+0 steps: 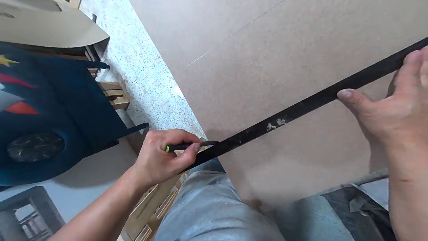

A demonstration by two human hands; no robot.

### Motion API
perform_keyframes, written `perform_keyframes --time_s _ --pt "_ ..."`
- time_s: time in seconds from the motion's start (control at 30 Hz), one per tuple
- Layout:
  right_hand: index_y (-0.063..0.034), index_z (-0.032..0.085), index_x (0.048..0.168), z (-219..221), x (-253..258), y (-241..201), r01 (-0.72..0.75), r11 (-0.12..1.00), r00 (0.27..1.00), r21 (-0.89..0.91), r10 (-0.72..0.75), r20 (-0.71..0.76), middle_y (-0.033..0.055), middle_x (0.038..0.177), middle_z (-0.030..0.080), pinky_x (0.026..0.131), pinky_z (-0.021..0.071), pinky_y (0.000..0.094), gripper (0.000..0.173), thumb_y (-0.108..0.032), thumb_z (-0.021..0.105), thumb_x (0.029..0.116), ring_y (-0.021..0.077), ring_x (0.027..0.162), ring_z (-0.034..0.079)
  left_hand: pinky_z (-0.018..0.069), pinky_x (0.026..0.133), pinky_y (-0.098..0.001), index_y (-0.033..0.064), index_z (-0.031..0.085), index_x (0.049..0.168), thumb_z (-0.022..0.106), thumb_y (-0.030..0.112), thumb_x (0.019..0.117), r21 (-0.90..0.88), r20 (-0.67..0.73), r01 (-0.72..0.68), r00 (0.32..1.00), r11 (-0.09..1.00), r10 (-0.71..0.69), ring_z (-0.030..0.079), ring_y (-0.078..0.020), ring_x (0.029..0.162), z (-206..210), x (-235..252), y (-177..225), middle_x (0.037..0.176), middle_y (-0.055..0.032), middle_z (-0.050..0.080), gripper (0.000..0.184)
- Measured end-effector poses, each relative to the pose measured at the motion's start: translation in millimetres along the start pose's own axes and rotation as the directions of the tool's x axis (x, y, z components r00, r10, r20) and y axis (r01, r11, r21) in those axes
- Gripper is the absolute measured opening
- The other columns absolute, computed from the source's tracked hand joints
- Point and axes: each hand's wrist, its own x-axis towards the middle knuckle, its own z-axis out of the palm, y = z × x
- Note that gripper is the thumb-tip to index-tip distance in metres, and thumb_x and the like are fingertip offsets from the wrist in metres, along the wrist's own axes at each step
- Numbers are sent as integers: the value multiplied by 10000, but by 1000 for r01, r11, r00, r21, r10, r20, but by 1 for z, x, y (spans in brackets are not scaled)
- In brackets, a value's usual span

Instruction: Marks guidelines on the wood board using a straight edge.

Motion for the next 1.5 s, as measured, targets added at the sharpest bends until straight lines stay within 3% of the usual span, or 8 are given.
perform_keyframes --time_s 0.3,0.43,0.57,0.7,0.87,1.03,1.3,1.5 --pt "-135 161 1657 -4 0 -5 -13 1000 1000 -3 13 9 96 1733 108 1276 35 602 1369 -1018 440 648 316 1602 49 574 569 -185 115 774 928 654 231 948 20 2 4 1000 1000 -4 674 -2 682 1 2 0 794 67 736 168" --pt "-76 178 1646 0 -8 -19 23 1000 998 -4 -23 -61 171 1718 122 1261 51 643 1344 -981 464 695 394 1589 71 584 580 -198 171 755 1008 630 295 999 -29 -21 -25 999 999 25 671 -25 666 -5 15 7 820 77 730 177" --pt "-87 251 1634 5 -5 -12 0 999 985 -48 -8 -173 127 1706 216 1272 113 619 1340 -982 511 670 341 1585 156 602 616 -221 193 743 1091 620 371 1004 -133 -74 -199 979 971 190 701 -59 700 32 107 16 858 68 748 233" --pt "-88 270 1628 0 -4 -12 -34 998 994 -59 27 -110 72 1710 226 1291 85 587 1353 -991 519 652 272 1592 148 630 757 -285 128 738 1093 602 269 981 -59 -41 -360 933 931 358 724 -37 842 134 247 54 952 30 767 226" --pt "-113 302 1622 -1 -4 -16 -80 990 995 -114 74 -63 37 1715 216 1295 87 562 1354 -1028 448 634 230 1595 129 594 840 -487 214 737 1233 573 258 1019 -47 133 -241 960 969 245 733 -192 925 253 384 112 1033 -45 765 272" --pt "-139 310 1623 1 -4 -15 -94 989 995 -114 88 -55 10 1716 217 1292 94 558 1355 -1045 417 622 219 1597 117 570 883 -552 212 732 1232 549 270 1012 72 242 -250 943 966 226 716 -274 1026 296 444 137 1080 -88 751 292" --pt "-127 299 1627 2 -3 -16 -87 987 996 -134 81 -46 -2 1717 211 1287 113 559 1382 -1059 388 610 232 1595 124 564 823 -572 119 760 1061 589 286 987 230 374 -393 880 890 292 710 -307 947 278 450 157 951 -119 735 251" --pt "-112 291 1625 1 -1 -9 -7 998 997 -69 2 -80 95 1699 255 1250 167 633 1267 -969 480 712 323 1571 214 567 676 -469 176 777 976 610 299 967 286 415 -328 889 900 191 678 -167 728 147 286 107 777 -9 705 207"
